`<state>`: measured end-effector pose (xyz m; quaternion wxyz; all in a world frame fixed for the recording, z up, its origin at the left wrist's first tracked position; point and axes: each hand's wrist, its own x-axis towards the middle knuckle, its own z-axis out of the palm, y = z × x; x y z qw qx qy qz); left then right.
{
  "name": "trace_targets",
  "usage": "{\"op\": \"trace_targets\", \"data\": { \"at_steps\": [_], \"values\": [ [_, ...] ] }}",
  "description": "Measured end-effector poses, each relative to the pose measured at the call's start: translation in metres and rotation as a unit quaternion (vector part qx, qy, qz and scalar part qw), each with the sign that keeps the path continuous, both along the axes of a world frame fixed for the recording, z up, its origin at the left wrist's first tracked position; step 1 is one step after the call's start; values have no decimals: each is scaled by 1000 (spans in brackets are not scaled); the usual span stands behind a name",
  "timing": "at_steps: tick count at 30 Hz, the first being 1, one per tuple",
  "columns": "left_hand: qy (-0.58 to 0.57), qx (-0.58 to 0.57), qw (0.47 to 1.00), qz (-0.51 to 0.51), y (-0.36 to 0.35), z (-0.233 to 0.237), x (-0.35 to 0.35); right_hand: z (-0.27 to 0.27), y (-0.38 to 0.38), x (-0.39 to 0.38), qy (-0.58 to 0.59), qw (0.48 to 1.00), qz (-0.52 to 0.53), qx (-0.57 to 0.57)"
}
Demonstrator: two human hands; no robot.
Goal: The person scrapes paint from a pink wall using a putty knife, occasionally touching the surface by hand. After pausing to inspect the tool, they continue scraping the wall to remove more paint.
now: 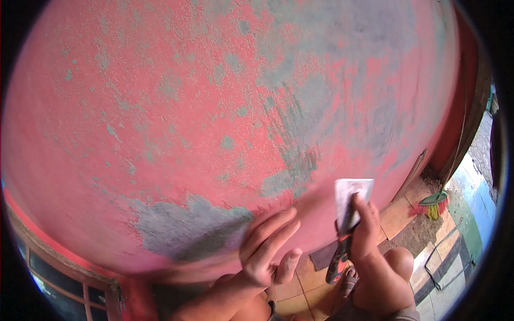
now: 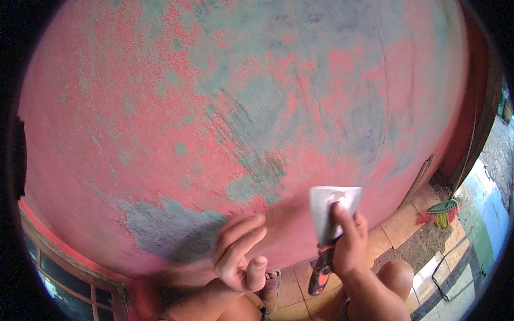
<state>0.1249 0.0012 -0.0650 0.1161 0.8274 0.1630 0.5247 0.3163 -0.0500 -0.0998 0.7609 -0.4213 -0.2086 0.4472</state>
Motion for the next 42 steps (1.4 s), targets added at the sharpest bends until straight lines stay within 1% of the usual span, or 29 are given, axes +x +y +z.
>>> {"op": "trace_targets", "data": {
  "at_steps": [1,2,3,5,6,7,9,11,14,15,17,18,20,21,24,25,28,29,31,34,37,39,42],
  "values": [
    [27,56,995,83,-2,3,-2,2,1,6,7,1000,-22,-1],
    [55,111,979,165,-3,6,-5,0,1,12,0,999,-32,-1],
    [82,166,952,245,-4,8,-6,2,0,13,1,999,-43,-7],
    [212,215,908,290,12,-5,-6,3,0,13,-2,999,-52,-16],
    [275,239,878,310,19,-12,-6,4,0,11,-6,999,-50,-18],
    [355,260,844,306,19,-16,-6,5,0,9,-9,999,-50,-20],
    [422,201,855,226,15,-26,-5,8,-1,5,-4,999,-50,-20],
    [492,124,851,139,7,-26,-1,11,-2,5,7,999,-47,-19],
    [510,54,859,-6,6,-32,-1,6,4,5,10,998,-62,21],
    [475,76,876,-36,6,-39,-1,6,2,4,1,998,-54,21],
    [532,-131,831,-95,1,-43,-3,8,-1,1,-16,999,-37,21],
    [550,-233,792,-122,-2,-42,-2,9,-4,1,-37,999,-16,12],
    [483,-264,823,-141,-1,-44,-5,10,-7,-1,-80,996,25,-5],
    [449,-279,836,-150,-1,-44,-5,3,-2,-3,-103,994,12,21],
    [319,-371,860,-145,-3,-42,-4,6,-1,-13,-142,988,60,27],
    [273,-439,844,-144,-7,-30,-3,8,-1,-15,-140,987,70,27],
    [131,-471,852,-190,2,-29,-4,14,-2,-24,-125,986,104,26],
    [120,-441,872,-175,5,-29,-5,16,-1,-26,-115,987,113,26],
    [98,-464,868,-146,8,-24,-5,21,1,-30,-91,987,124,39],
    [56,-474,871,-112,5,-11,9,23,4,-33,-102,990,99,22],
    [6,-503,861,-74,1,-14,18,4,17,-37,-191,980,38,28],
    [-22,-506,860,-67,-1,-14,22,6,16,-40,-182,983,29,19],
    [-25,-441,897,-10,-2,-27,26,8,17,-40,-200,980,11,22]
  ]
}}
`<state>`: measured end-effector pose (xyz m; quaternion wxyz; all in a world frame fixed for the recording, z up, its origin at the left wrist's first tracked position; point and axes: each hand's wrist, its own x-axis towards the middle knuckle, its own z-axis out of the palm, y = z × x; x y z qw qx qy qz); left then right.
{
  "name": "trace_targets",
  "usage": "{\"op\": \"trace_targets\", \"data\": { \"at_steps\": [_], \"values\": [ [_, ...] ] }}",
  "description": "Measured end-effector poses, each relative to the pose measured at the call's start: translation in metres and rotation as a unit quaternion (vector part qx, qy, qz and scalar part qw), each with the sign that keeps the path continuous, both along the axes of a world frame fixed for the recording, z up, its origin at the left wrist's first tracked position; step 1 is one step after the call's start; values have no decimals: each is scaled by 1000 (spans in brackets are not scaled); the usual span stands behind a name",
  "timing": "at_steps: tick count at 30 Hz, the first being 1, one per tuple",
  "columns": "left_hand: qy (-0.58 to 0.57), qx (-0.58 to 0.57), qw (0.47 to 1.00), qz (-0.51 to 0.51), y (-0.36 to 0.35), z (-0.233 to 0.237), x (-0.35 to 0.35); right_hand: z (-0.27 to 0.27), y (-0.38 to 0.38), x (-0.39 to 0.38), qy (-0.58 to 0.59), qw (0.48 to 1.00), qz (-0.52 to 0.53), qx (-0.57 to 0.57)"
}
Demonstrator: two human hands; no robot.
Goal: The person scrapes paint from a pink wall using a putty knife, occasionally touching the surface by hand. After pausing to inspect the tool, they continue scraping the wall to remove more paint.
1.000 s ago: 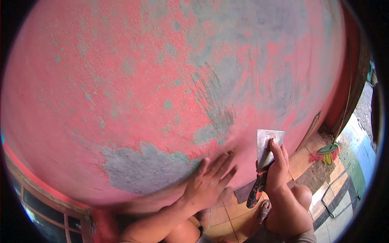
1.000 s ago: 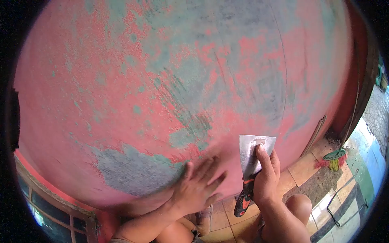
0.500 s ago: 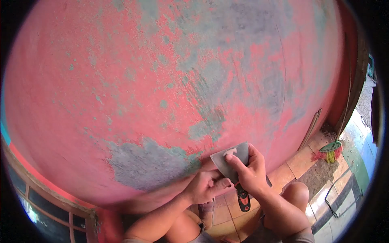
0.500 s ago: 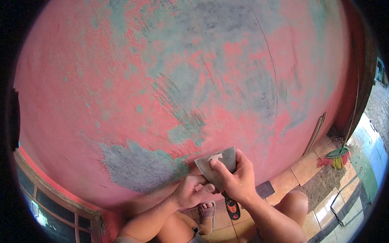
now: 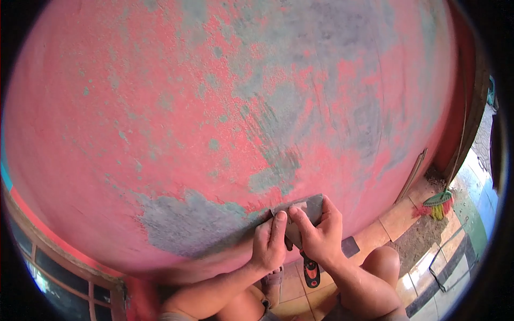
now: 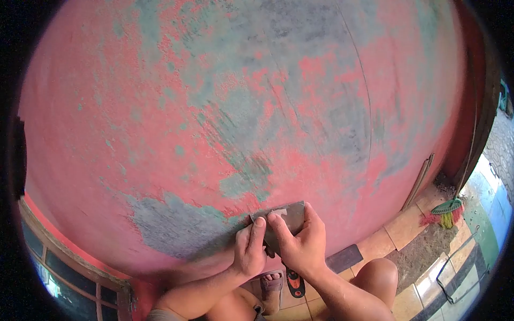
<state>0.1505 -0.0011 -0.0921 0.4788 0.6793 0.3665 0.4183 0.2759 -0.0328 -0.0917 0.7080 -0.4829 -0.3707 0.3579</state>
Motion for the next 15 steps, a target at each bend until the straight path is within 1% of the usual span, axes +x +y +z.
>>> {"op": "trace_targets", "data": {
  "at_steps": [5,9,11,13,15],
  "values": [
    [-1,-52,999,4,-3,11,3,12,2,3,2,1000,24,-2],
    [-31,-79,996,8,-4,17,9,22,1,13,-11,997,55,-50],
    [-42,6,998,36,-1,1,13,20,-3,11,-6,997,53,-61],
    [-34,12,998,41,-3,2,14,15,-2,9,-4,998,40,-40],
    [-1,-71,997,30,-8,13,8,12,-2,7,-3,999,28,-22]
  ]
}}
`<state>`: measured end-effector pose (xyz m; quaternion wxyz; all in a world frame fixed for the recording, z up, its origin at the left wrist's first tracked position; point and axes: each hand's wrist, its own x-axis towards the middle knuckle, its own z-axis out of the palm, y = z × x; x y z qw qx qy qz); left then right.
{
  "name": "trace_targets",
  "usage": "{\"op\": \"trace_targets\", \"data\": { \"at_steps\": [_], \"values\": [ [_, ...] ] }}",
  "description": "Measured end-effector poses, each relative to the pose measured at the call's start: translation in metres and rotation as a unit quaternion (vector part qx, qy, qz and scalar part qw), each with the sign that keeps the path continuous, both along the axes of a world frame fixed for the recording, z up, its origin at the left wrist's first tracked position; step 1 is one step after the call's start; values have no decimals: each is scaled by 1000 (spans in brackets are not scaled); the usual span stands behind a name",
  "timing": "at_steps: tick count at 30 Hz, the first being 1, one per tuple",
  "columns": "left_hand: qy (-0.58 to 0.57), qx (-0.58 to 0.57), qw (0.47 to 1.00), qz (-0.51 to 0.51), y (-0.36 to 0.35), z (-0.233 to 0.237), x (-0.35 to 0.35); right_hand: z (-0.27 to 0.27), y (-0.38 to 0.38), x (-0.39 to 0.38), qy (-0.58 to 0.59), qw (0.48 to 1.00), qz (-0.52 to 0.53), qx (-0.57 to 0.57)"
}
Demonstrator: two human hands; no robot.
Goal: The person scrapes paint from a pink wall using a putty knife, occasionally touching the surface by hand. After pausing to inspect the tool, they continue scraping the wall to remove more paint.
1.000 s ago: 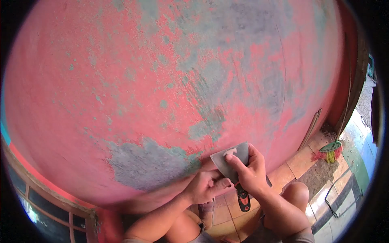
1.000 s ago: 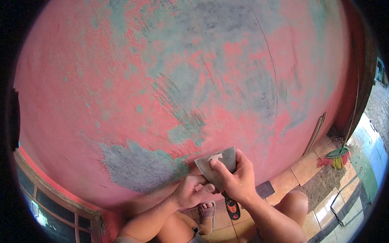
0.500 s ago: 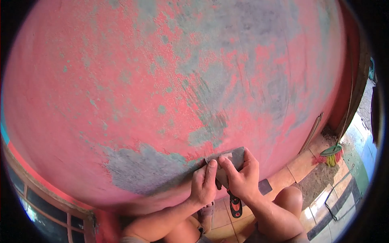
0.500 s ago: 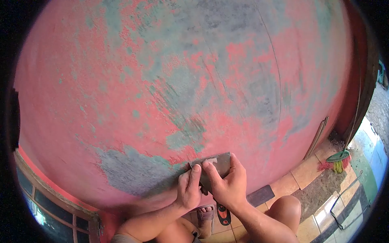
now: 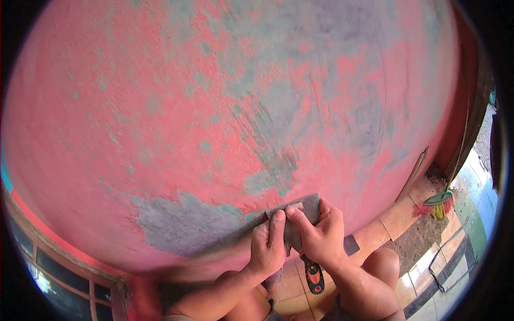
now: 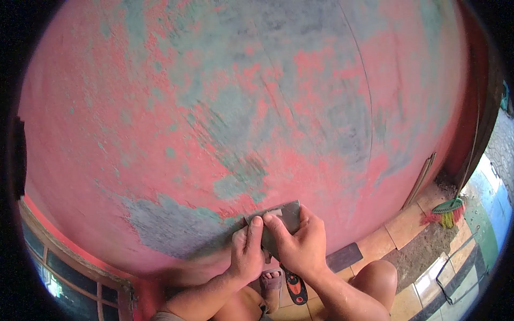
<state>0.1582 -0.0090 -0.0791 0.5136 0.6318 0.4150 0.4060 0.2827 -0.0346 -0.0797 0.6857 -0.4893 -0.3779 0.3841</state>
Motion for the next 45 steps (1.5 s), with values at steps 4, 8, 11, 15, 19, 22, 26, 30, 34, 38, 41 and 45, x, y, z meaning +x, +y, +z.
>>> {"op": "trace_targets", "data": {
  "at_steps": [4,8,11,15,19,22,26,30,34,38,41,45],
  "values": [
    [-9,11,1000,8,4,-3,0,2,3,-1,2,1000,4,-18],
    [-27,12,999,16,1,-2,5,4,0,-1,-17,999,-5,-27],
    [-25,20,999,31,0,0,9,5,0,0,-31,999,-14,-22],
    [-47,69,996,43,4,-12,11,14,-4,1,29,996,22,-84],
    [-85,22,994,65,2,-15,13,4,0,-2,-74,996,-42,24],
    [-146,-2,987,69,3,-23,18,2,3,-3,-66,996,-38,42],
    [-126,-3,991,33,0,-35,12,-1,1,-4,-35,999,-23,25],
    [-95,-18,995,-10,-4,-17,6,0,3,-2,-24,1000,4,13],
    [-123,-3,992,9,3,-24,14,2,8,-3,-12,999,6,35],
    [-149,-65,986,38,-2,-18,20,5,5,-2,-31,999,7,17],
    [-148,-45,987,44,-1,-10,22,11,6,-6,-14,999,-10,30],
    [-153,2,988,25,0,-8,20,7,6,-10,-5,999,-24,32]
  ]
}}
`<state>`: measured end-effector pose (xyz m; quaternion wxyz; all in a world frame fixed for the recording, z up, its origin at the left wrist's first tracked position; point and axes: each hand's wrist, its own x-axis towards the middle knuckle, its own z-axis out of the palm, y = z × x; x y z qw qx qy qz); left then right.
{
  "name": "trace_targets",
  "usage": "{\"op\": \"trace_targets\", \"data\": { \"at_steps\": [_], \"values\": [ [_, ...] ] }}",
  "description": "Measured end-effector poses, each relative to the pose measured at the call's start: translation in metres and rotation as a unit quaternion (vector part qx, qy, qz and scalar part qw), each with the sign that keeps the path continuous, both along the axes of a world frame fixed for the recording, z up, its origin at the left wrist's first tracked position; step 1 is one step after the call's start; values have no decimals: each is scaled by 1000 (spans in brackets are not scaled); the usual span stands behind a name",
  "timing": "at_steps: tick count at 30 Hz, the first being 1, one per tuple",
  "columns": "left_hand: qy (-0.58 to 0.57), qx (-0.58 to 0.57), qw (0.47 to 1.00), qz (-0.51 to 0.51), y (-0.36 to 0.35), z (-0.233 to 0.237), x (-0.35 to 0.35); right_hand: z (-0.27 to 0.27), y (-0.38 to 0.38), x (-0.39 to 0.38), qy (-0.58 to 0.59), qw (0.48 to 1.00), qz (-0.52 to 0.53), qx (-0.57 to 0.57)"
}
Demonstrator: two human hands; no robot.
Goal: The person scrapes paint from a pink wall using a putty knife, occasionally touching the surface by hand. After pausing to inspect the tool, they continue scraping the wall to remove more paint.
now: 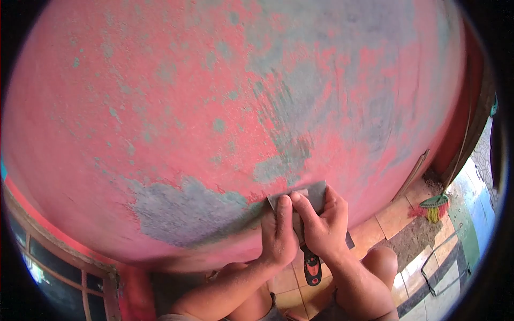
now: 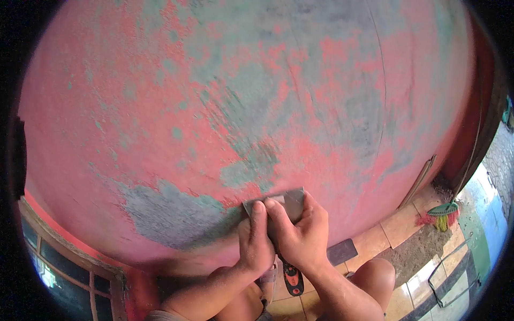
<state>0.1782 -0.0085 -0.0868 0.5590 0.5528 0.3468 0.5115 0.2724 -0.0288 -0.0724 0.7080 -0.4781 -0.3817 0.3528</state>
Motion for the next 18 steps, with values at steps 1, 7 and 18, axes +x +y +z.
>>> {"op": "trace_targets", "data": {
  "at_steps": [1,7,18],
  "values": [
    [-3,6,1000,4,1,-8,-2,-7,0,-1,2,1000,-2,-7],
    [75,47,996,-4,9,-11,-9,-8,2,0,1,1000,-1,-21],
    [78,58,995,28,10,-26,-8,-16,5,-3,-1,1000,-16,-20]
  ]
}}
